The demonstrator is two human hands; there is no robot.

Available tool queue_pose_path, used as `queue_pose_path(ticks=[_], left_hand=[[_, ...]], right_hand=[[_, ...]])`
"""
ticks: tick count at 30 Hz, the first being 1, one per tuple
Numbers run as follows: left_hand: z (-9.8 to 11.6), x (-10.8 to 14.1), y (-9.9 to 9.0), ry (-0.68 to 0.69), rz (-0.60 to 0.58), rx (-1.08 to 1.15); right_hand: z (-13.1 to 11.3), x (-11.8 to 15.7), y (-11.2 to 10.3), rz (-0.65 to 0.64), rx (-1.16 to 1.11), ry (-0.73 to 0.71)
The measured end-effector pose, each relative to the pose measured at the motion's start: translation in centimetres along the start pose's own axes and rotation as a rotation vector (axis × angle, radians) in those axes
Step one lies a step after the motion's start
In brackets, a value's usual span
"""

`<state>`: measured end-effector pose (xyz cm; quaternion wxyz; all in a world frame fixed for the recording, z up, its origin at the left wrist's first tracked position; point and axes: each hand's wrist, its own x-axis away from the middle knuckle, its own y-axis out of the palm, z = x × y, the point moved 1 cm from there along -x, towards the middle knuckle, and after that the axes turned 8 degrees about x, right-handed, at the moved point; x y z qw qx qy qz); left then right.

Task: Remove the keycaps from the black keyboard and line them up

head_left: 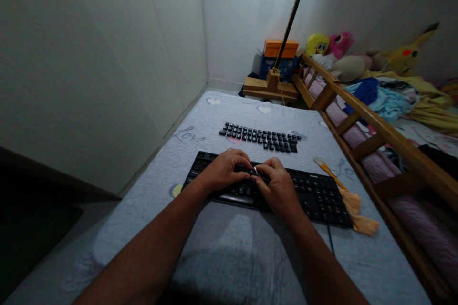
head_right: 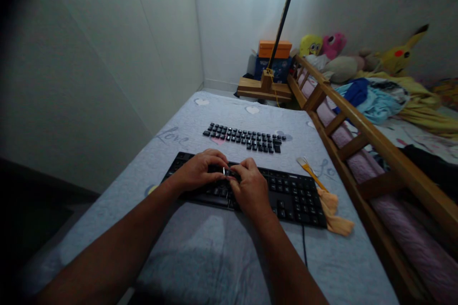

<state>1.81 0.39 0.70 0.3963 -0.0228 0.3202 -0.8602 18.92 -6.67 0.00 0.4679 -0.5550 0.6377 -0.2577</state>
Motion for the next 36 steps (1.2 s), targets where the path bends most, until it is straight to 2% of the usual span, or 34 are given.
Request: queue_pose_path(ticks=[9, 15, 20, 27, 36], left_hand=[[-0.7, 0.0, 0.5, 0.027, -0.008, -0.025], [-0.7, 0.0, 0.3, -0.025, 0.164, -0.091], [-0.8, 0.0, 0.3, -0.016, 0.204, -0.098], [-0.8, 0.0, 0.3, 0.004, 0.207, -0.096], [-0.5, 0.0, 0.3, 0.025, 0.211, -0.092]], right_hand=[[1.0, -1.3, -0.4, -0.105, 0.022, -0.046], [4.5, -5.3, -0.6, -0.046, 0.125, -0.001], [6.8, -8.4, 0.3, -0.088, 0.285, 0.049], [7.4, -10.2, 1.7, -0.156, 0.401, 0.063], [7.2, -10.4, 2.2, -0.200, 0.474, 0.086]])
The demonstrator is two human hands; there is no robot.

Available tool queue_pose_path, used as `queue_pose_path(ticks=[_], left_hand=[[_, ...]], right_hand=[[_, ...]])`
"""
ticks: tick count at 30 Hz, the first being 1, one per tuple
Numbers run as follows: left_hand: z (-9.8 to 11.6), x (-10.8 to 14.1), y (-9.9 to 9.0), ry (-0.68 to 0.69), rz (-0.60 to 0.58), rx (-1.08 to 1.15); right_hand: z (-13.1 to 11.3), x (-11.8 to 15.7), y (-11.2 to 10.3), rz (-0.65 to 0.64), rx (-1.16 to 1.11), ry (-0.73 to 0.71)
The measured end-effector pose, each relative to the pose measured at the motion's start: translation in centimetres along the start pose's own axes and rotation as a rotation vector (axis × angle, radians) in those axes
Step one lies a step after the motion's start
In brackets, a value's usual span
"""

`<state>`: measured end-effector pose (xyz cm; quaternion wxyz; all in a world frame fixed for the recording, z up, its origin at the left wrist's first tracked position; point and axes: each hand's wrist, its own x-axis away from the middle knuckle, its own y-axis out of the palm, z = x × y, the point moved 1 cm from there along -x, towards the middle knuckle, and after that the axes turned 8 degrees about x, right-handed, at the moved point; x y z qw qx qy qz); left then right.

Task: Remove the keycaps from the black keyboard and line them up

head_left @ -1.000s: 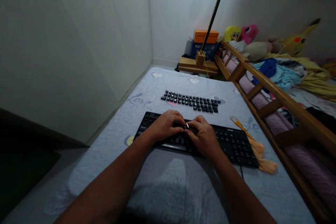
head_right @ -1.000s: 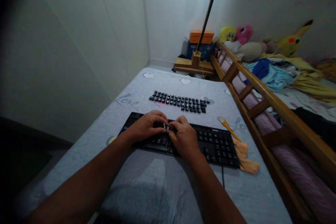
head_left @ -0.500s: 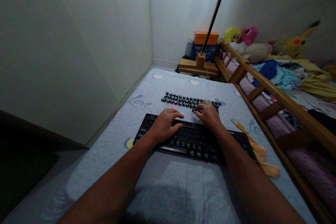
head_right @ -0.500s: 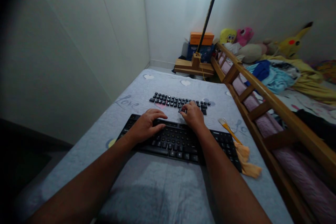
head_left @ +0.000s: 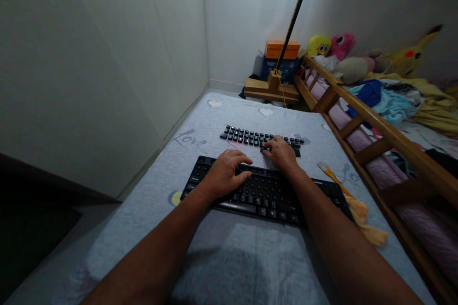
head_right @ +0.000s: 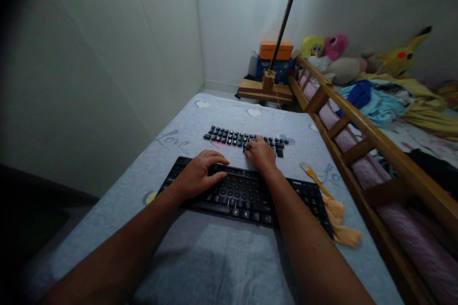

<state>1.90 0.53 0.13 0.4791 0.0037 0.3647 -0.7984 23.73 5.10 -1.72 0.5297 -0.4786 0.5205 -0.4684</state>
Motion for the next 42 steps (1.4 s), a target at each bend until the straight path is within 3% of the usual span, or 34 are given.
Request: queue_pose_path(ticks=[36, 39, 42], left_hand=[[0.2, 0.0, -0.2, 0.002, -0.001, -0.005], [0.2, 0.0, -0.3, -0.004, -0.003, 0.000], [0.1, 0.0, -0.4, -0.004, 0.002, 0.003]], right_hand=[[-0.2, 0.1, 0.5, 0.040, -0.007, -0.002], [0.0, 0.3, -0.2, 0.085, -0.074, 0.000], [0.4, 1.0, -2.2, 0.228, -0.265, 0.006]])
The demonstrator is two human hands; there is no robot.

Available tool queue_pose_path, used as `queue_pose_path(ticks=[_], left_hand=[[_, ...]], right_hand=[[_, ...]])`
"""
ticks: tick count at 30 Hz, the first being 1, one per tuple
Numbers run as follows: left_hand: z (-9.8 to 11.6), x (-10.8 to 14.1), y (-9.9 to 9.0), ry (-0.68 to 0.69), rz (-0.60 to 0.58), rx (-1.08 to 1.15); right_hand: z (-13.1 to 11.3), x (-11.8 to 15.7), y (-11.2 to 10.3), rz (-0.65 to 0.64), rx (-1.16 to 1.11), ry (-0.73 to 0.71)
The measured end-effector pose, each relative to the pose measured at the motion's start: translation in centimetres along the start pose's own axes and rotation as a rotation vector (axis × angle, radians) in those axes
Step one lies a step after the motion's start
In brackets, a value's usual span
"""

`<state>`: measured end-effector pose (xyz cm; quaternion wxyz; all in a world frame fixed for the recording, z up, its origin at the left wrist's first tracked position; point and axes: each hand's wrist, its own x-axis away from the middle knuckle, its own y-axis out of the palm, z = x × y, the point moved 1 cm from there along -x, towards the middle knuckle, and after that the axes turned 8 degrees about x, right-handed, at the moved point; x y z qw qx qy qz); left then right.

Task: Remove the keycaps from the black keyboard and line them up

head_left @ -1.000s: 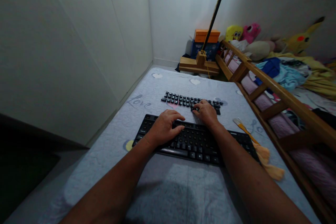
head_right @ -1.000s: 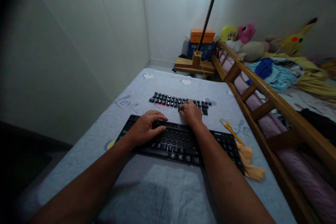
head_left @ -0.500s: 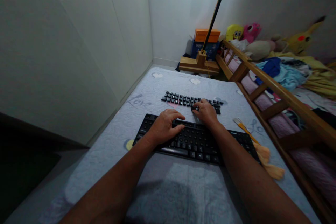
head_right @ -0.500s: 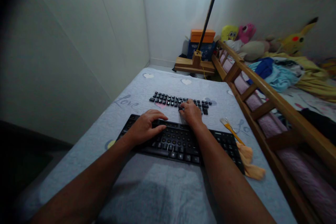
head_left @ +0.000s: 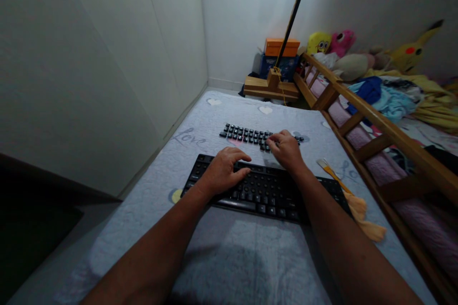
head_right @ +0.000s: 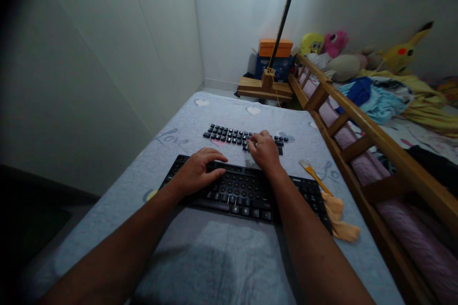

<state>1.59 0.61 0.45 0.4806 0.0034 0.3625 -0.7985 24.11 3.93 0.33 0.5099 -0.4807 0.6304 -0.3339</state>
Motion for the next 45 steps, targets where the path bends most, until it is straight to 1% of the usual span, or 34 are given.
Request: queue_pose_path(ticks=[3, 5, 6, 8, 9, 12, 15, 17, 20, 25, 28, 32, 37, 41, 45], left_hand=[[-0.3, 0.0, -0.2, -0.004, 0.010, 0.001], [-0.6, 0.0, -0.4, -0.008, 0.022, -0.003], [-0.7, -0.1, -0.5, -0.011, 0.028, -0.007], [-1.0, -0.1, -0.5, -0.017, 0.034, -0.018], [-1.1, -0.1, -0.5, -0.019, 0.032, -0.025], [-1.3, -0.2, -0.5, -0.018, 0.000, -0.065], [-1.5, -0.2, -0.4, -0.014, -0.029, -0.140], [-1.6, -0.1, -0.3, -0.019, -0.041, -0.194], [-1.3, 0.3, -0.3, -0.023, -0.079, -0.245], [-0.3, 1.4, -0.8, 0.011, -0.155, -0.244], [-0.2, 1.9, -1.0, 0.019, -0.142, -0.216], [-0.7, 2.1, -1.0, 0.024, -0.100, -0.182], [-1.5, 2.2, -1.1, 0.031, -0.073, -0.217], [-2.0, 2.2, -1.2, 0.015, -0.075, -0.236], [-1.9, 2.2, -1.1, 0.008, -0.096, -0.232]], right_hand=[[-0.1, 0.9, -2.8, 0.158, -0.320, 0.078], [-0.2, 2.1, -4.3, 0.164, -0.535, 0.158], [-0.3, 2.9, -5.0, 0.162, -0.598, 0.171], [-0.9, 4.6, -5.8, 0.150, -0.642, 0.194], [-1.2, 5.5, -5.9, 0.112, -0.642, 0.200], [-2.7, 8.0, -5.6, -0.037, -0.697, 0.258], [-4.4, 9.7, -4.4, -0.219, -0.751, 0.217], [-5.2, 10.3, -3.6, -0.282, -0.751, 0.165], [-5.8, 10.6, -3.0, -0.278, -0.675, 0.100], [-6.0, 10.5, -3.1, -0.223, -0.555, 0.079], [-6.1, 10.5, -3.0, -0.221, -0.526, 0.058], [-6.2, 10.5, -2.7, -0.223, -0.521, 0.050], [-6.2, 10.6, -2.7, -0.219, -0.509, 0.053], [-6.4, 10.7, -2.6, -0.216, -0.509, 0.048], [-6.6, 10.9, -2.3, -0.217, -0.529, 0.044]])
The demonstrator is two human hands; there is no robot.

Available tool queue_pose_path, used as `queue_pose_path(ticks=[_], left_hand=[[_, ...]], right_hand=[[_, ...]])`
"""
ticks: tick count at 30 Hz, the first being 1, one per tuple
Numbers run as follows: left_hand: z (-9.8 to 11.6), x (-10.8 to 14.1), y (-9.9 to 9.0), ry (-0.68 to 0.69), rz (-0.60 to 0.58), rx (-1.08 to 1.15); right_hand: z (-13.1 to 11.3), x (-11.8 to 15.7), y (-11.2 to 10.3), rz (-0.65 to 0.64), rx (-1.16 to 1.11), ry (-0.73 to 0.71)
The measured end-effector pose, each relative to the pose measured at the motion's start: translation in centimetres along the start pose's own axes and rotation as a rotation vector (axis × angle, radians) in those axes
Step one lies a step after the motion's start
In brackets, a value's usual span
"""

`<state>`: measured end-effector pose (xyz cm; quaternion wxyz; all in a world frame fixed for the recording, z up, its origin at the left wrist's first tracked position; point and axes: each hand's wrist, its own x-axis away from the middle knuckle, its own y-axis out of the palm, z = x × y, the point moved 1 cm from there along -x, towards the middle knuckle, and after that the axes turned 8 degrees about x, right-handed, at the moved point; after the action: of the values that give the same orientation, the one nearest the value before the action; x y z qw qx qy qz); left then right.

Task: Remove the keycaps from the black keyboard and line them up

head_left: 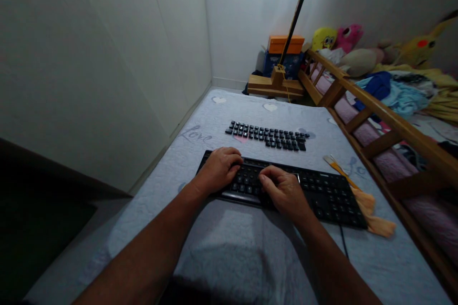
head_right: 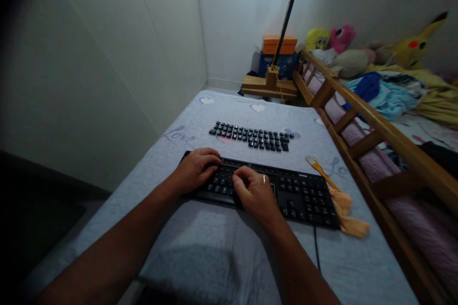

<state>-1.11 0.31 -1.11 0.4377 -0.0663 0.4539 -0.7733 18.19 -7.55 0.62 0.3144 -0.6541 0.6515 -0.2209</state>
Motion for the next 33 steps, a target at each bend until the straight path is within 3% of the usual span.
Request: queue_pose_path(ticks=[26, 33], left_hand=[[0.2, 0.2, 0.1, -0.009, -0.037, -0.023], [0.3, 0.1, 0.0, -0.026, -0.048, -0.027]], right_hand=[[0.0, 0.0, 0.7, 0.006, -0.076, 0.000], [-0.1, 0.0, 1.2, -0.003, 0.010, -0.031]])
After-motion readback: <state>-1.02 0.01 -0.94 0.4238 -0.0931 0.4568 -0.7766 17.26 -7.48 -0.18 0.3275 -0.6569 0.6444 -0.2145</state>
